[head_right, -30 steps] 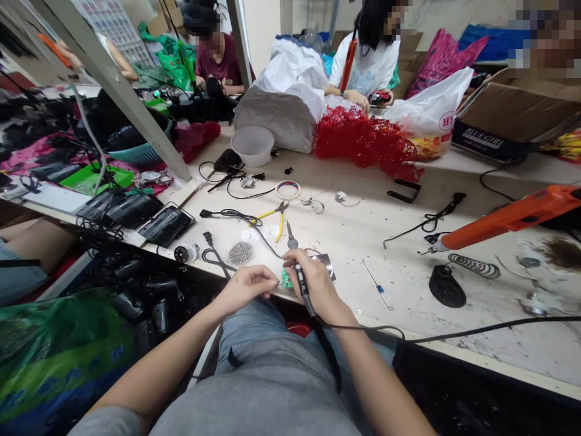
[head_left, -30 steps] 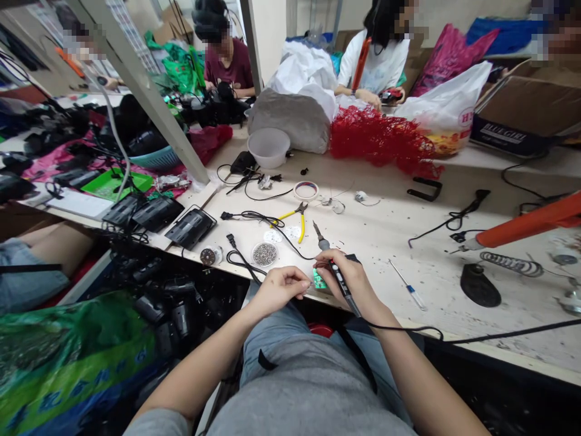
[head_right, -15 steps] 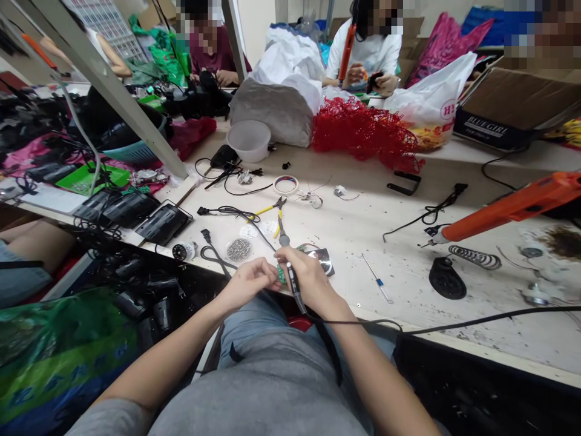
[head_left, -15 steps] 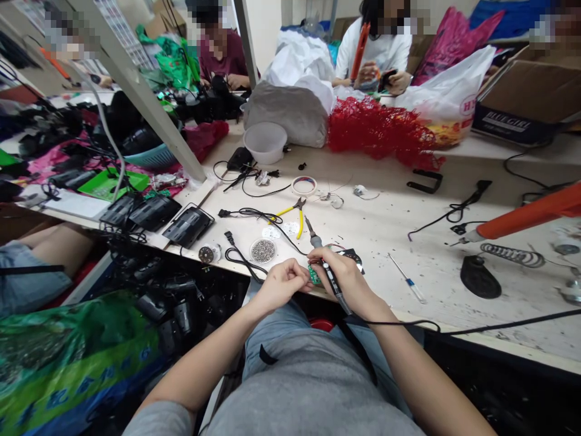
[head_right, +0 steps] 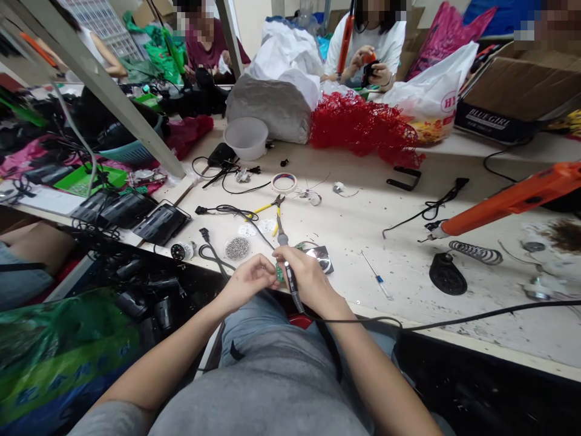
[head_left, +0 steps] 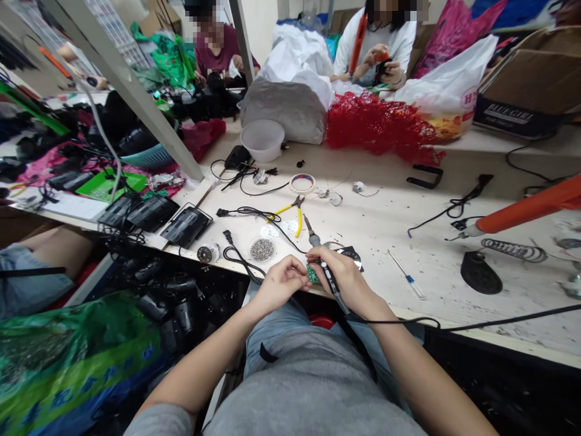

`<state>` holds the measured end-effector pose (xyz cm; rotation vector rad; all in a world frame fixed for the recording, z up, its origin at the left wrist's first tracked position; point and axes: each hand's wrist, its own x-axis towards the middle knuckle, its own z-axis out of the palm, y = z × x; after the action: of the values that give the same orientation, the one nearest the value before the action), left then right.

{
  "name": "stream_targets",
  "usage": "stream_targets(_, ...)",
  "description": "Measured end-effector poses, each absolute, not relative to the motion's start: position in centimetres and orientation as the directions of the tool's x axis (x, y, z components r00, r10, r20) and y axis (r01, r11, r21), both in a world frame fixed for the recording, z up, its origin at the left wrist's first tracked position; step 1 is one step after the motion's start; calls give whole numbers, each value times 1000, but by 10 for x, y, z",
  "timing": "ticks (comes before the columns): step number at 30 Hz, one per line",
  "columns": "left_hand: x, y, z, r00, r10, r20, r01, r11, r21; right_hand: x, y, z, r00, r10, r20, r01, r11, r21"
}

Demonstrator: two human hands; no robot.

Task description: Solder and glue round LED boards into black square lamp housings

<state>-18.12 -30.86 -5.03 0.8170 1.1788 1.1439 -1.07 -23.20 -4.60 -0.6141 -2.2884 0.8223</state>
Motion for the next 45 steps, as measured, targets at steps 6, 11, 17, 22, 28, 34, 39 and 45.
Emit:
stream_targets(6, -184, -311, -46, -8, 970, -243, -163, 238, 957, -10, -234, -42, -707, 587, 394, 219, 712, -668)
stream_targets(11, -185, -313, -48, -9, 973, -229, -217, 221, 951, -10, -237, -34, -733, 570, 372, 194, 699, -688)
stream_targets(17, -185, -313, -52, -47, 976, -211, -212, 197, 957, -12, -238, -29, -729, 572, 375, 201, 703, -682)
stream_targets(22, -186, -313, -51, -29, 970, -240, -228, 227, 947, -13, -238, -30, -723, 581, 374, 207, 699, -684)
stream_targets(28, -188, -312, -52, -31, 971, -237, -231, 224, 947, -13, -236, -37, -708, 580, 402, 220, 723, -655)
stream_targets(34, -188, -311, -53, -45, 980, -195, -190, 184, 965, -11, -235, -39, -706, 560, 433, 211, 751, -626)
stream_targets(39, -187, -311, -51, -59, 974, -221, -188, 206, 960, -12, -234, -40, -683, 571, 456, 256, 771, -583)
stream_targets(45, -186, -310, -48, -121, 963, -243, -180, 219, 959, 9, -241, -23, -555, 623, 551, 333, 774, -539)
